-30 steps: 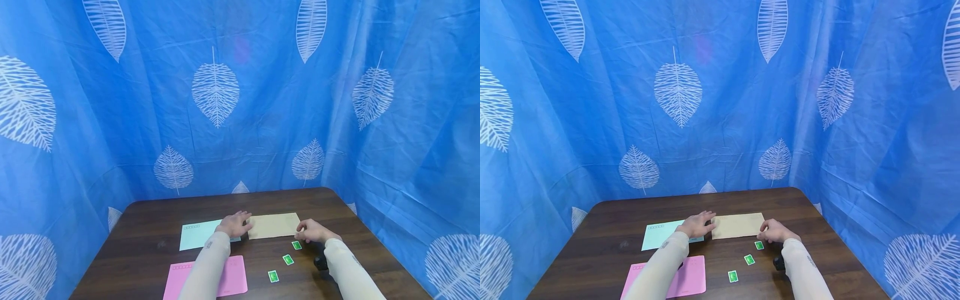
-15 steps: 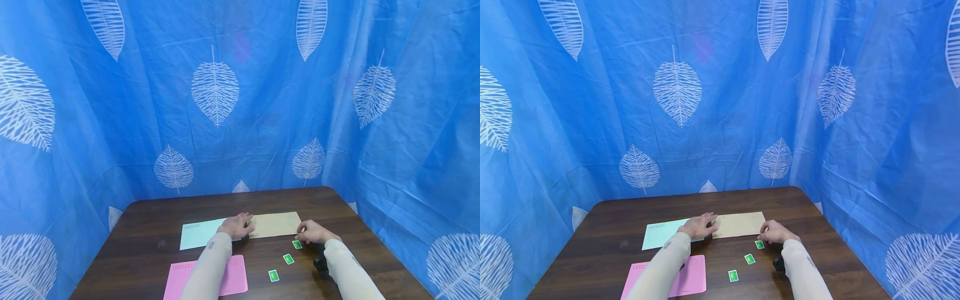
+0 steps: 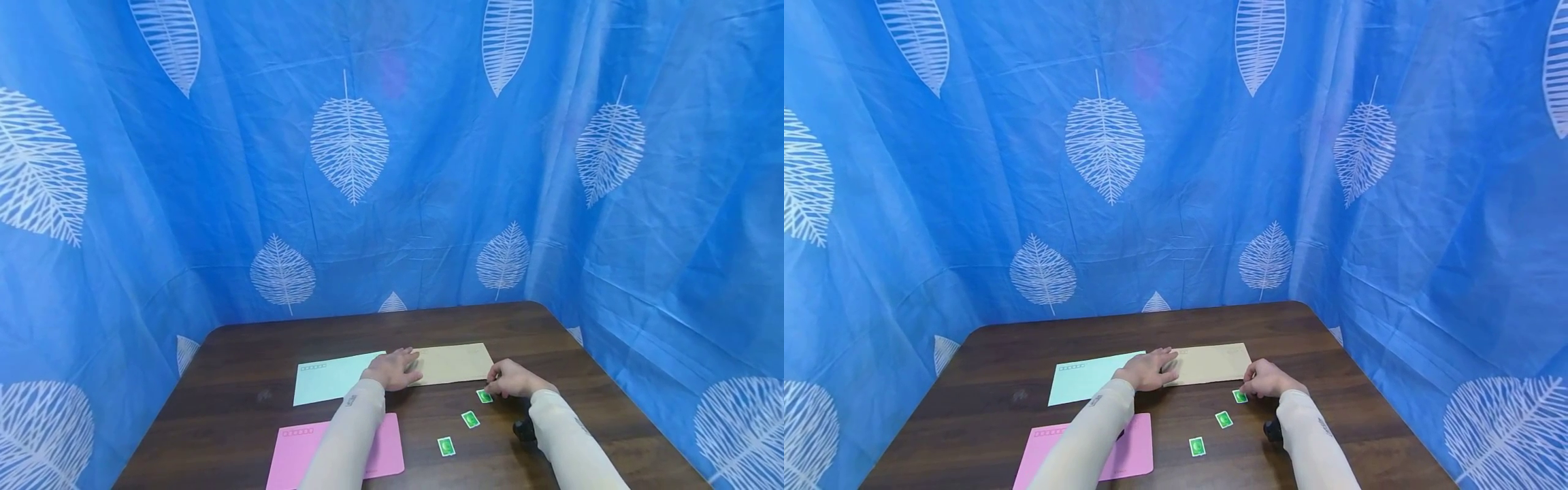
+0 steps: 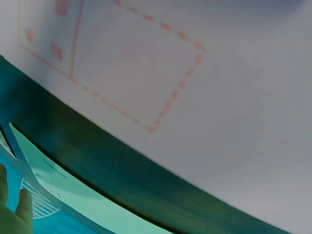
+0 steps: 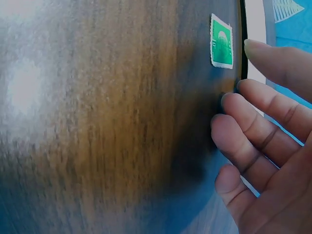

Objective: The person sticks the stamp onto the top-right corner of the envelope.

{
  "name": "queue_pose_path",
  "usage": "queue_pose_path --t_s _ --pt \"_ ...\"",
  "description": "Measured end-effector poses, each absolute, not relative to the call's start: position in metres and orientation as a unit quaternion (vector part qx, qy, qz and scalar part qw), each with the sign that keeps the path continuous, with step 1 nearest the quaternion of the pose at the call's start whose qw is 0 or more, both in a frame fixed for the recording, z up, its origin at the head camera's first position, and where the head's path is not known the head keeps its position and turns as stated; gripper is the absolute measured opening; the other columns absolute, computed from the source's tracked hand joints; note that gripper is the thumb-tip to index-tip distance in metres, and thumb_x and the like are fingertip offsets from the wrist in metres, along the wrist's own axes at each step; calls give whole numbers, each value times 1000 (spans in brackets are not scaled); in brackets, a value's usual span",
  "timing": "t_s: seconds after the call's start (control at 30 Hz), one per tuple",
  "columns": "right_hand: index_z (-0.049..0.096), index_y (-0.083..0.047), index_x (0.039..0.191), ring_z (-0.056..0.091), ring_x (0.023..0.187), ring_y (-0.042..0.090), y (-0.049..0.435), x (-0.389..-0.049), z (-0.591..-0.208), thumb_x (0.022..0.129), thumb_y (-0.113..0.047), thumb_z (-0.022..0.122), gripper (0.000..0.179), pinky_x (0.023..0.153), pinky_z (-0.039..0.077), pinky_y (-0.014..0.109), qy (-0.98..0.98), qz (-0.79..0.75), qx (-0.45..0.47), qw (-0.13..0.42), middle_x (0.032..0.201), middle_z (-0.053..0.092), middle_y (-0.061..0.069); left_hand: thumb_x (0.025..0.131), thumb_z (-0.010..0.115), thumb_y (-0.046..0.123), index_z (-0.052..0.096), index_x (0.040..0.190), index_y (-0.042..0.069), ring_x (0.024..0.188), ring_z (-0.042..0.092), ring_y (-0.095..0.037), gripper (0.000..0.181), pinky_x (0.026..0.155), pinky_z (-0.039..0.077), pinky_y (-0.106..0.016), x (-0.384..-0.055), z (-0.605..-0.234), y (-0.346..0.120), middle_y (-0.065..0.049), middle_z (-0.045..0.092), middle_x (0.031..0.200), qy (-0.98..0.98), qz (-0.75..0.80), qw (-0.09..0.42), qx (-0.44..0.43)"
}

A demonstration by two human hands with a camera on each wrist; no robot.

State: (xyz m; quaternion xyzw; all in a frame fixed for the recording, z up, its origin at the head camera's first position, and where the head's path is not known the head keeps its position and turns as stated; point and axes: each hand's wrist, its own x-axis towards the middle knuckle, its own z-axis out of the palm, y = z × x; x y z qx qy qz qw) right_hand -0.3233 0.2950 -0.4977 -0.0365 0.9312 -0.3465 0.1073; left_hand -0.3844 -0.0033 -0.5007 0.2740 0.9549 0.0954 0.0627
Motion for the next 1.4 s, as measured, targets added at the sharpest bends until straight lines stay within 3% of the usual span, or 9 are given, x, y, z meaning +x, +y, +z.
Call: queue_pose_path --t_s 0.2,0.57,0.9,1.4 --pt "60 -5 83 50 60 15 291 -322 -500 81 -6 76 16 57 42 27 934 -339 -34 104 71 56 3 96 54 54 48 150 28 147 41 -20 59 116 39 -48 -382 -502 1 2 45 157 954 97 66 275" --pt "59 -4 80 50 64 17 290 -323 -502 80 -5 77 18 58 42 28 938 -332 -34 94 72 56 3 99 49 53 47 150 29 148 39 -17 57 116 39 -45 -381 -502 4 4 43 158 957 80 71 271" --pt "59 -5 76 49 65 17 290 -325 -510 78 -5 77 18 60 40 28 940 -332 -23 74 71 55 3 97 54 54 47 150 29 148 38 -17 59 117 38 -42 -380 -503 5 5 43 158 957 64 72 272" --pt "55 -11 63 43 57 11 293 -325 -514 80 -4 74 27 58 35 25 927 -365 -29 81 59 47 -5 99 54 50 49 149 28 147 40 -17 55 116 39 -41 -384 -508 7 4 44 158 958 61 71 272"
